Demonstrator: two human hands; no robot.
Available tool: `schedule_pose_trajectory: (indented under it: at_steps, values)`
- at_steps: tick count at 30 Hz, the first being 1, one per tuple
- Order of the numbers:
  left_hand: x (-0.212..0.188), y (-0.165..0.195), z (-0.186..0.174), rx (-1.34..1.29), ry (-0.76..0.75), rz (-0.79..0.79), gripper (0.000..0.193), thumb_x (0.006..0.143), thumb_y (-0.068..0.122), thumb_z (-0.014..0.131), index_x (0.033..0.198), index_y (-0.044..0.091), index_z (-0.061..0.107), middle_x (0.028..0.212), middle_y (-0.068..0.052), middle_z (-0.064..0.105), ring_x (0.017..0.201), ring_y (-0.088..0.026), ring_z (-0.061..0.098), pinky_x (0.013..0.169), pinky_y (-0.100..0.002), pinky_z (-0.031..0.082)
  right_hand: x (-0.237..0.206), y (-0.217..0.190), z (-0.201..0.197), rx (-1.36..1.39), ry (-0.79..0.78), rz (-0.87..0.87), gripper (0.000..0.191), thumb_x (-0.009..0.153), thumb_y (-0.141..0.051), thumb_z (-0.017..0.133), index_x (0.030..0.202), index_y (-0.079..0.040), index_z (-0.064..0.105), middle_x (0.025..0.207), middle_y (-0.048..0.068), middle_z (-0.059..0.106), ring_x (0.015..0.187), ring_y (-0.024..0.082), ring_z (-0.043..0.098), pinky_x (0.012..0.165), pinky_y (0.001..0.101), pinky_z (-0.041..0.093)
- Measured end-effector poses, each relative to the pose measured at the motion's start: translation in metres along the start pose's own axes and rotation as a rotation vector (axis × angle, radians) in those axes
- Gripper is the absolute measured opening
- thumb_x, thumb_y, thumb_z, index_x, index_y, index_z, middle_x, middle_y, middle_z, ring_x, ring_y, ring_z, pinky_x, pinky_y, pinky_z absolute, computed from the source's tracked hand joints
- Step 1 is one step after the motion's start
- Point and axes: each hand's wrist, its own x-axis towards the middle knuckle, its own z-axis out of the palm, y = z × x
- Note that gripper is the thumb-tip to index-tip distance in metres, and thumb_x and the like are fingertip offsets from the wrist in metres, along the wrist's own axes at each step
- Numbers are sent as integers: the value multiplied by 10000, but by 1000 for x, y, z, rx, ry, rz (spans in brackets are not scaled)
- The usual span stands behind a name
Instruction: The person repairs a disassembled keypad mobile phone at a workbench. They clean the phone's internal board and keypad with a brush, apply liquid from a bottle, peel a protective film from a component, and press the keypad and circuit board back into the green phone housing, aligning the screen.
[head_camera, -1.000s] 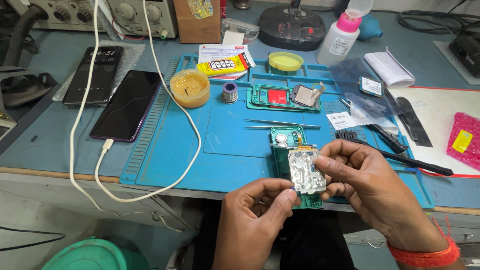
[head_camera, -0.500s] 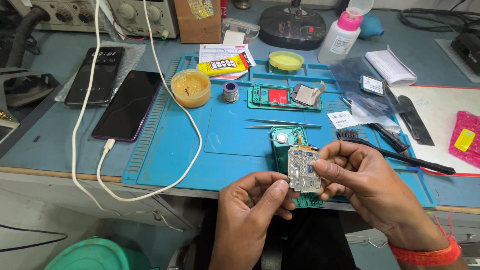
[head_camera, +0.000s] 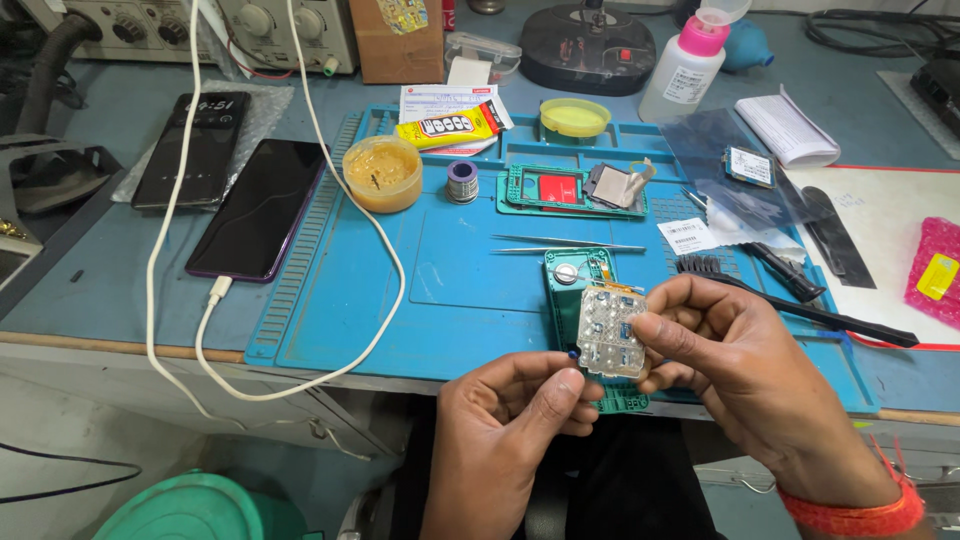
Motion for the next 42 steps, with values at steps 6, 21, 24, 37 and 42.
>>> schedule_pose_trajectory:
  at_steps: [6,21,24,37,42]
  values:
    - [1,3,5,53,46,63,223,898,108,729,1003,-87,755,832,-142,806,713,-152,750,677,-287,635,-3,2,2,-20,7,-47,207,878,-112,750,977,49,664,773,77,662,625,124,637,582,283,578]
    - [-3,15,13,217,175,-12,169,853,112,745,862,-53,780,715,-113,804,614,-118,737,611,-257,624,-6,4,7,-87,48,-64,216,858,-103,755,976,61,677,784,105,714,621,148,678,568,274,561]
    - [-3,14,11,194,131,7,171,869,124,742,871,-44,776,724,-105,797,621,-106,725,616,-248,616,-6,5,6,-95,52,-75,211,853,-100,757,971,60,685,780,102,717,619,148,680,569,275,561]
    - [1,4,13,242,137,112,238,925,178,713,778,-5,673,633,-74,735,573,-88,691,563,-231,573,-10,6,4,-126,22,-131,199,856,-98,763,954,60,694,770,108,723,620,152,689,568,268,546]
    - [0,7,10,262,129,85,254,924,207,711,778,0,687,628,-72,735,567,-90,687,563,-230,570,-9,6,3,-106,29,-124,205,858,-95,758,959,67,683,775,110,722,618,157,687,569,274,552]
